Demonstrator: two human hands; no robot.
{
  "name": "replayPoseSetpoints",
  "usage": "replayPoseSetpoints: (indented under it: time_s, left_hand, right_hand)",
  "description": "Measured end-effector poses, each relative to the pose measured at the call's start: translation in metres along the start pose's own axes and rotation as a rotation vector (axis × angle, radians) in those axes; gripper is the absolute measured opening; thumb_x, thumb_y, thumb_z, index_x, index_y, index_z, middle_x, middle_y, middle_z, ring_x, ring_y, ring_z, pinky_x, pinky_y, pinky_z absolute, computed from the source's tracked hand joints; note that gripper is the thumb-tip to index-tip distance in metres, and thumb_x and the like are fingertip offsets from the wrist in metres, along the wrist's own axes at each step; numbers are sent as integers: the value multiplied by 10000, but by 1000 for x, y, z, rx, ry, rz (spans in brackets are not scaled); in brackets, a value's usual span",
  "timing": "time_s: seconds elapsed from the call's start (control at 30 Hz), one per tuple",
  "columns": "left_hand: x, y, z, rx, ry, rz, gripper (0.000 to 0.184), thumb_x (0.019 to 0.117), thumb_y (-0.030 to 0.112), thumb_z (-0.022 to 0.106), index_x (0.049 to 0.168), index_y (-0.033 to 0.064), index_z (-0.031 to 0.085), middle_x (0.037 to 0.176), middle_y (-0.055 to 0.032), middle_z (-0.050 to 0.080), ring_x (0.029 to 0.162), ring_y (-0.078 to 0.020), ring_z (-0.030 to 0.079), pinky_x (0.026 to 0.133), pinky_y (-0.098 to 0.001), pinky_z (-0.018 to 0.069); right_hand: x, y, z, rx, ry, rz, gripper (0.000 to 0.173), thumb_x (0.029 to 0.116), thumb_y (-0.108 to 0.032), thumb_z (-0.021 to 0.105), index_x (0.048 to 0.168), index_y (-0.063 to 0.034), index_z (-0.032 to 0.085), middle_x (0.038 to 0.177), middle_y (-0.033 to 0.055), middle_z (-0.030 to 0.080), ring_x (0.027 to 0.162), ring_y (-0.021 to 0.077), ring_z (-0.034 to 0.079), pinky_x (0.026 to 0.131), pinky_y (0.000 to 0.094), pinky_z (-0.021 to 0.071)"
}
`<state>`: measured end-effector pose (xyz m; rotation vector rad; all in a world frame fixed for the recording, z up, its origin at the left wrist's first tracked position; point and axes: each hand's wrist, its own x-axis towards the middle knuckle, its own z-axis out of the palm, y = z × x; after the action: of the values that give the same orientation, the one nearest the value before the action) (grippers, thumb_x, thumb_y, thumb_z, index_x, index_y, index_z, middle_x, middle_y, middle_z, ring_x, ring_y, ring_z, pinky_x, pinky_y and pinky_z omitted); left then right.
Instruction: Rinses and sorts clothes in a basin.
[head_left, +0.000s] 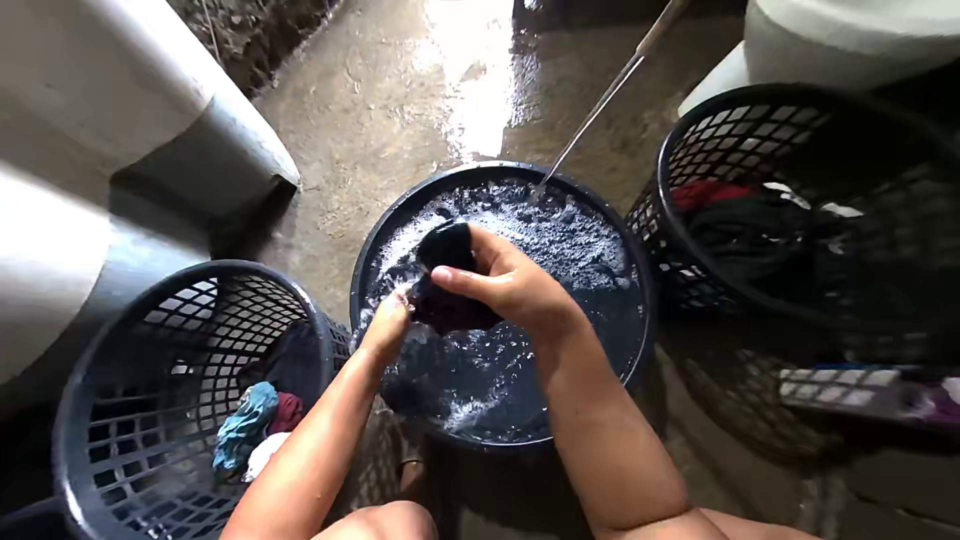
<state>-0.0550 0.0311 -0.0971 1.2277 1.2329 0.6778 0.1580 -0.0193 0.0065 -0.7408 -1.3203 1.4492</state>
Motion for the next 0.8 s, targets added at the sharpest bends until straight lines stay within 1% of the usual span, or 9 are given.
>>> replayPoseSetpoints:
  time_s: [0.1, 0.17, 0.23, 0.33, 0.4, 0.5, 0.63, 0.73, 0.8]
  left_hand:
    - [2, 20, 1, -165, 59, 87, 274, 1084, 127, 375, 1298, 86, 542, 1072, -48, 689, 928, -149, 684, 819, -391, 597]
    - [0, 32, 0, -129, 83, 187, 293, 1043, 55, 435, 1326, 95, 500, 1127, -42, 655, 954, -137, 670, 835, -384, 591]
    - [2, 31, 4, 53, 112, 293, 401, 978, 15, 541, 1367, 77, 467, 1170, -81, 651, 977, -148, 668, 842, -385, 584]
    - [18, 13, 17, 459, 96, 291, 497, 913, 11, 657, 1377, -9, 482, 1282, -213, 628, 1144, -301, 651, 968, -521, 545]
    - [30, -6, 24, 700, 1, 156, 479, 881, 11, 690, 1339, -25, 556, 1329, -257, 593, 1228, -385, 600, 1030, -590, 494]
    - [38, -30, 32, 974, -201, -127, 505, 930, 88, 660, 1415, 17, 536, 1396, -278, 546, 1306, -430, 544, 1074, -611, 445]
    - [26, -45, 40, 1204, -367, -361, 545, 1033, 164, 549, 1517, -43, 407, 1465, -330, 490, 1378, -486, 475, 1115, -656, 384]
    - [29, -26, 40, 1036, -372, -295, 441, 998, 181, 613, 1356, -73, 569, 1364, -319, 568, 1312, -449, 534, 1098, -624, 406]
    - [21, 3, 42, 629, -295, -144, 312, 981, 86, 609, 1258, -58, 627, 1161, -225, 657, 1052, -299, 644, 943, -477, 522]
  right_hand:
    - [-17, 16, -39, -484, 207, 218, 229, 1007, -236, 666, 1195, -110, 700, 1033, 49, 742, 901, 159, 715, 817, 410, 614]
    - [-26, 37, -67, -749, 360, 479, 299, 954, -338, 747, 1031, -50, 733, 953, 165, 721, 903, 328, 697, 829, 595, 551]
    - [-32, 66, -88, -812, 452, 669, 488, 867, -411, 834, 1120, -8, 728, 1090, 273, 694, 1056, 442, 660, 931, 672, 498]
    - [-34, 104, -97, -772, 387, 717, 754, 789, -286, 912, 1456, -169, 579, 1442, 300, 476, 1289, 466, 521, 1040, 650, 461]
    - [-32, 126, -93, -726, 286, 767, 776, 781, -225, 914, 1477, -233, 572, 1496, 272, 441, 1345, 428, 485, 1082, 622, 436]
    - [-36, 161, -90, -701, 187, 855, 617, 889, -184, 794, 1461, -108, 575, 1528, 262, 462, 1418, 397, 453, 1162, 578, 376]
    - [-44, 161, -73, -777, 154, 1008, 594, 1024, -181, 608, 1546, 20, 407, 1599, 274, 372, 1513, 388, 331, 1240, 527, 271]
    - [-35, 149, -62, -973, 20, 957, 746, 894, -240, 760, 1541, -42, 448, 1579, 280, 394, 1493, 442, 332, 1213, 615, 269]
    - [-26, 148, -55, -977, -33, 885, 908, 784, -224, 859, 1573, -111, 424, 1543, 281, 443, 1448, 473, 389, 1174, 664, 312]
